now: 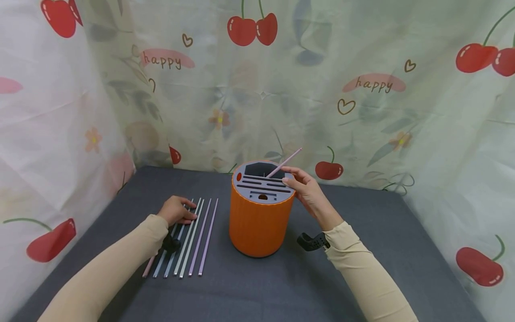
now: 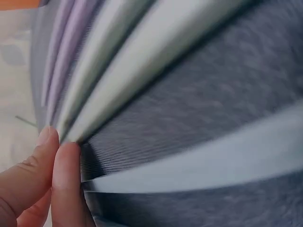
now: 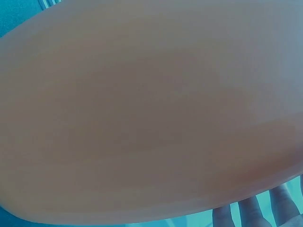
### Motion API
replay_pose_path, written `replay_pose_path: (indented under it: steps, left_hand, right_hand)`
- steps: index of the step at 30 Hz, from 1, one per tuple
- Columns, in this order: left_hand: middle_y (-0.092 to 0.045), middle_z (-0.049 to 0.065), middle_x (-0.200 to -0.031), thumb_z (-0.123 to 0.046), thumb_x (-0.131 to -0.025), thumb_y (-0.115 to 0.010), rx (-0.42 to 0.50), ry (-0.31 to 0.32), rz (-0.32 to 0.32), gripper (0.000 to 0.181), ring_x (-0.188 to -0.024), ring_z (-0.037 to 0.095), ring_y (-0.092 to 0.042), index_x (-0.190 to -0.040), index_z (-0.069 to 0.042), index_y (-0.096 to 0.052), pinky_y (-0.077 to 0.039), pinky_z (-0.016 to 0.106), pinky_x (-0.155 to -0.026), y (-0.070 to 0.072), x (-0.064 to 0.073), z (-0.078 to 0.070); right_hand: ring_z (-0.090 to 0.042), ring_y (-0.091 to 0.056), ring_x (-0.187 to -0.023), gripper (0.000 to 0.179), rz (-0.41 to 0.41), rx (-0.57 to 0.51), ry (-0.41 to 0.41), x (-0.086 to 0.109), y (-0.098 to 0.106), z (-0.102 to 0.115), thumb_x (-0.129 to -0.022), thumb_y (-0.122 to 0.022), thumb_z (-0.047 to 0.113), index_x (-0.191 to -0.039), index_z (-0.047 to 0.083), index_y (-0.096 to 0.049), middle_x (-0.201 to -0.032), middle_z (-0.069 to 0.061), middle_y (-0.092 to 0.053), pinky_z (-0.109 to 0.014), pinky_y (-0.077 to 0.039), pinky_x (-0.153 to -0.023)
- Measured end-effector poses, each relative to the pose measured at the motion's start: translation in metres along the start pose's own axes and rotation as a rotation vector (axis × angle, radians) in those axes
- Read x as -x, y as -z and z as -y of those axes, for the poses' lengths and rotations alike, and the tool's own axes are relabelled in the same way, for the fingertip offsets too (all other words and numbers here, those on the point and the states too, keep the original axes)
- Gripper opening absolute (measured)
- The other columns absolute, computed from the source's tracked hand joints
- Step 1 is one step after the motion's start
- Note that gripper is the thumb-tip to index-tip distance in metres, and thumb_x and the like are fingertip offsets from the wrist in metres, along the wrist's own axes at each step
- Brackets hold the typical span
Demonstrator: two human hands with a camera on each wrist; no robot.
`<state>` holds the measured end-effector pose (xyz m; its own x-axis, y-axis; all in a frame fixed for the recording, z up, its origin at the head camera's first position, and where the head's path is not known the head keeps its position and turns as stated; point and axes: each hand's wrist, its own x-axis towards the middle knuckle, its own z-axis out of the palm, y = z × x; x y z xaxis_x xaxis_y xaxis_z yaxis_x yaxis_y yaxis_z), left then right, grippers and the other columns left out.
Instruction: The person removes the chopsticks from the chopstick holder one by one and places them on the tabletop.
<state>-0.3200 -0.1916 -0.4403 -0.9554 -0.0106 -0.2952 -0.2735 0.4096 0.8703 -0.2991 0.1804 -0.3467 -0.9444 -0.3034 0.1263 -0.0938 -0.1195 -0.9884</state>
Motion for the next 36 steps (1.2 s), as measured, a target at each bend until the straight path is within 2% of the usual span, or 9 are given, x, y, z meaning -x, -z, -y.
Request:
replay_pose_path:
  steps: [3,6,12,17,20,23,29,32,36]
  left_hand:
    - [-0.056,0.025,-0.111,0.007,-0.080,-0.066,0.077,-0.022,0.032,0.046,-0.075,0.021,-0.067,-0.124,0.008,-0.052,-0.056,0.036,-0.072,0.007,0.002,-0.010]
    - [-0.059,0.019,-0.106,0.003,-0.084,-0.064,0.209,-0.077,0.085,0.050,-0.079,0.016,-0.066,-0.131,0.005,-0.046,-0.052,0.038,-0.083,0.017,0.003,-0.031]
    - [-0.050,0.013,-0.121,-0.008,-0.090,-0.059,0.455,-0.256,0.226,0.050,-0.093,0.014,-0.063,-0.138,-0.005,-0.042,-0.045,0.037,-0.095,0.021,0.025,-0.109]
    - [-0.049,0.015,-0.125,-0.010,-0.088,-0.061,0.548,-0.374,0.290,0.046,-0.101,0.022,-0.060,-0.133,-0.007,-0.049,-0.049,0.034,-0.090,-0.001,0.051,-0.171]
    - [-0.050,0.016,-0.124,-0.009,-0.087,-0.063,0.527,-0.411,0.320,0.044,-0.104,0.025,-0.059,-0.129,-0.007,-0.052,-0.051,0.033,-0.087,-0.022,0.063,-0.195]
    - [-0.053,0.016,-0.122,-0.007,-0.085,-0.065,0.482,-0.423,0.357,0.042,-0.107,0.027,-0.058,-0.126,-0.006,-0.055,-0.051,0.034,-0.087,-0.044,0.068,-0.208]
    - [-0.057,0.011,-0.120,-0.011,-0.083,-0.068,0.256,-0.458,0.378,0.038,-0.105,0.022,-0.058,-0.120,-0.008,-0.060,-0.050,0.033,-0.088,-0.073,0.071,-0.214]
    - [-0.061,0.009,-0.115,-0.014,-0.082,-0.070,0.150,-0.472,0.380,0.035,-0.099,0.021,-0.060,-0.116,-0.011,-0.063,-0.051,0.033,-0.087,-0.080,0.071,-0.215]
    - [-0.065,0.008,-0.107,-0.011,-0.082,-0.070,0.094,-0.481,0.374,0.030,-0.093,0.022,-0.062,-0.112,-0.010,-0.066,-0.052,0.033,-0.085,-0.084,0.072,-0.217]
  right_hand:
    - [-0.016,-0.055,-0.098,0.031,0.002,-0.007,-0.002,0.000,-0.001,0.000,-0.092,-0.058,0.013,-0.122,0.016,-0.055,-0.115,-0.004,-0.053,-0.026,-0.048,-0.086]
    - [-0.016,-0.055,-0.098,0.036,0.001,-0.009,-0.002,0.000,-0.001,0.000,-0.092,-0.058,0.013,-0.127,0.011,-0.051,-0.116,-0.004,-0.052,-0.026,-0.048,-0.087]
    - [-0.016,-0.055,-0.099,0.041,0.006,0.000,-0.004,0.000,0.001,0.000,-0.092,-0.058,0.014,-0.131,0.008,-0.048,-0.115,-0.001,-0.053,-0.026,-0.048,-0.087]
    - [-0.016,-0.055,-0.099,0.039,0.009,-0.004,-0.002,0.000,0.000,0.000,-0.092,-0.058,0.015,-0.129,0.009,-0.049,-0.115,-0.001,-0.053,-0.026,-0.048,-0.087]
    - [-0.015,-0.055,-0.097,0.035,0.013,-0.010,0.000,0.000,0.000,0.000,-0.092,-0.057,0.014,-0.127,0.012,-0.051,-0.115,-0.004,-0.052,-0.026,-0.048,-0.086]
    - [-0.015,-0.055,-0.096,0.032,0.013,-0.006,-0.001,0.000,0.000,0.000,-0.092,-0.057,0.014,-0.124,0.014,-0.053,-0.116,-0.008,-0.051,-0.026,-0.048,-0.086]
    - [-0.016,-0.055,-0.098,0.031,0.020,0.014,-0.002,0.000,0.001,0.000,-0.093,-0.056,0.015,-0.124,0.016,-0.053,-0.118,-0.008,-0.050,-0.028,-0.047,-0.088]
    - [-0.017,-0.054,-0.099,0.029,0.022,0.018,-0.004,0.000,0.001,0.000,-0.093,-0.056,0.016,-0.121,0.019,-0.054,-0.117,-0.003,-0.052,-0.028,-0.046,-0.088]
    - [-0.017,-0.054,-0.100,0.027,0.025,0.016,-0.004,-0.001,0.001,0.000,-0.093,-0.056,0.016,-0.119,0.021,-0.055,-0.116,-0.001,-0.053,-0.029,-0.046,-0.089]
